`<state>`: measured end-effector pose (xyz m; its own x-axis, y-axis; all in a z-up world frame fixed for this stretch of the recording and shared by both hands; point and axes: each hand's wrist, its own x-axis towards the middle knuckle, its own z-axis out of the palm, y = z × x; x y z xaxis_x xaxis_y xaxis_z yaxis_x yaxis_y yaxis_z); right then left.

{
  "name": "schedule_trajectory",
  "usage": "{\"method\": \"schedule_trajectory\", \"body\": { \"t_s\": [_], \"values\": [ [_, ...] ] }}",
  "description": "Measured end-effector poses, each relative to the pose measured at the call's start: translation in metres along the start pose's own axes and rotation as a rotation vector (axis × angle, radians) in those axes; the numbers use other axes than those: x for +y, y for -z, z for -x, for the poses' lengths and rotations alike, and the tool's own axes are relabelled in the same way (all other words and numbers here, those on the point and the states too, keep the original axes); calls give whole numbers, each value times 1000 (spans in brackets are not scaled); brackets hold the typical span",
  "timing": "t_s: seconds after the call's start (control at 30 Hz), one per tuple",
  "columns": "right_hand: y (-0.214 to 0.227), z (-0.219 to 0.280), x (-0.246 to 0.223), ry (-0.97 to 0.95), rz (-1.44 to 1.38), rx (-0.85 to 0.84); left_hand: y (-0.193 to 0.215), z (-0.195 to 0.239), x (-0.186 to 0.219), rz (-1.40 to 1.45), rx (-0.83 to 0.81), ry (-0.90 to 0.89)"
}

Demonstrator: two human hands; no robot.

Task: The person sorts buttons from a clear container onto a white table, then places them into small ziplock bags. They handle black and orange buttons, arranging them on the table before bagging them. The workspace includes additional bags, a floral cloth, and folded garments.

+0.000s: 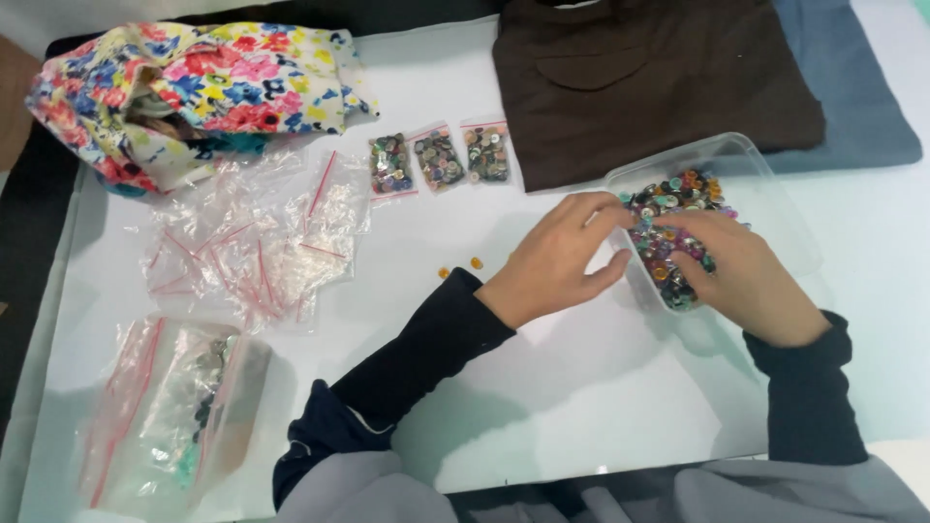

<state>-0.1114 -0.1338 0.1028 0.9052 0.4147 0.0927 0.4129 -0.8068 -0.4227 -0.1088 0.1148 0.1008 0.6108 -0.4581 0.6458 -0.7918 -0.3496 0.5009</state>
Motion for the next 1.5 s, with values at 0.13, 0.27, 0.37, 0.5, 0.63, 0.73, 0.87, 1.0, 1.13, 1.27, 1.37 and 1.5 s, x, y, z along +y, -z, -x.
{"method": "schedule_trajectory", "body": {
  "t_s": [0.13,0.27,0.37,0.5,0.63,0.73,0.87,1.0,1.13,1.27,1.37,1.5],
  "values": [
    [-2,-13,50,-159,40,-353,-53,-31,-5,-9,-141,41],
    [-5,-25,57,-177,-5,-439,-97,-49,-35,-276,-542,260],
    [-1,-33,42,-191,113,-470,-116,-65,-37,-373,-662,328],
    [-1,-43,33,-210,150,-470,-124,-72,-32,-483,-746,517],
    [-24,-42,63,-227,151,-379,-137,-68,-44,-481,-738,571],
    [-25,-40,68,-211,106,-351,-131,-63,-48,-584,-628,386],
    [-22,-31,64,-221,34,-293,-131,-54,-51,-477,-450,272],
    [-20,-23,65,-255,-5,-201,-127,-50,-57,-244,-403,235],
    [-15,-21,61,-230,-8,-122,-109,-54,-41,-245,-358,188],
    [-15,-19,65,-234,8,-82,-108,-54,-40,-234,-351,189],
    [-24,-16,76,-241,3,-84,-100,-58,-31,-206,-354,223],
    [-32,-16,84,-204,33,-107,-99,-58,-30,-196,-363,244]
  ]
}}
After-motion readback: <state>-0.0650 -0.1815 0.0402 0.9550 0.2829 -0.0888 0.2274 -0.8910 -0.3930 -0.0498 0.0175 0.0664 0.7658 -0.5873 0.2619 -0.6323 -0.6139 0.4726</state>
